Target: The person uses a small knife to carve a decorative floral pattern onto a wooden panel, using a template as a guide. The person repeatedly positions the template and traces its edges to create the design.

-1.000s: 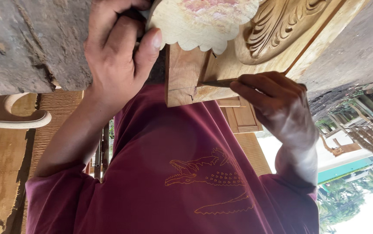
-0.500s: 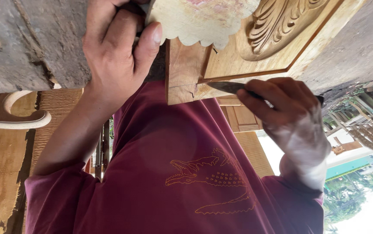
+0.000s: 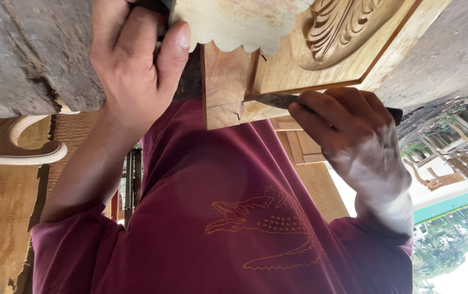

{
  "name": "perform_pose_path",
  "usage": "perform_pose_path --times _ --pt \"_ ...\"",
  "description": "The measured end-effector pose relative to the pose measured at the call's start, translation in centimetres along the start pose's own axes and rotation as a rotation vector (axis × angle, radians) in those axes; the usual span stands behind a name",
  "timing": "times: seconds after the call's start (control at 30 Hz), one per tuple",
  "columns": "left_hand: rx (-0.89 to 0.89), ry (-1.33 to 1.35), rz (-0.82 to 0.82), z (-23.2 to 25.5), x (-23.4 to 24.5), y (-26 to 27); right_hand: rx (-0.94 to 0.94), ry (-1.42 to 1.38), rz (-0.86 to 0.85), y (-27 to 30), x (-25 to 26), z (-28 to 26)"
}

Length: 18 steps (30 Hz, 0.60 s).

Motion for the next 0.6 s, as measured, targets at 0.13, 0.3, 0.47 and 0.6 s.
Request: perform_pose_path --times 0.13,0.3,0.47,0.6 --pt "0.016 -0.019 -0.023 -0.1 0.1 0.3 0.008 -0.023 0.013 0.5 -0.4 1.3" --pt "0.024 -0.039 -0.025 -0.1 0.1 0.4 -0.009 -0.203 -0.008 0.9 -1.4 3.4" --pt "0.029 -0.026 -0.034 -0.2 0.0 0.3 -0.032 -0.138 -0.028 1.1 -0.3 3.8" --pt "0.015 -0.034 -0.029 -0.1 0.0 0.3 -0.011 -0.200 0.006 0.2 -0.3 2.3"
Point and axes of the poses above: each hand's wrist, its own y-axis away from the middle knuckle, its own x-axis out of the back of the hand, z = x × y, the point moved 10 cm from there along -y, towards the middle knuckle, and after that the axes turned 2 degrees about y, right-handed, at the moved point
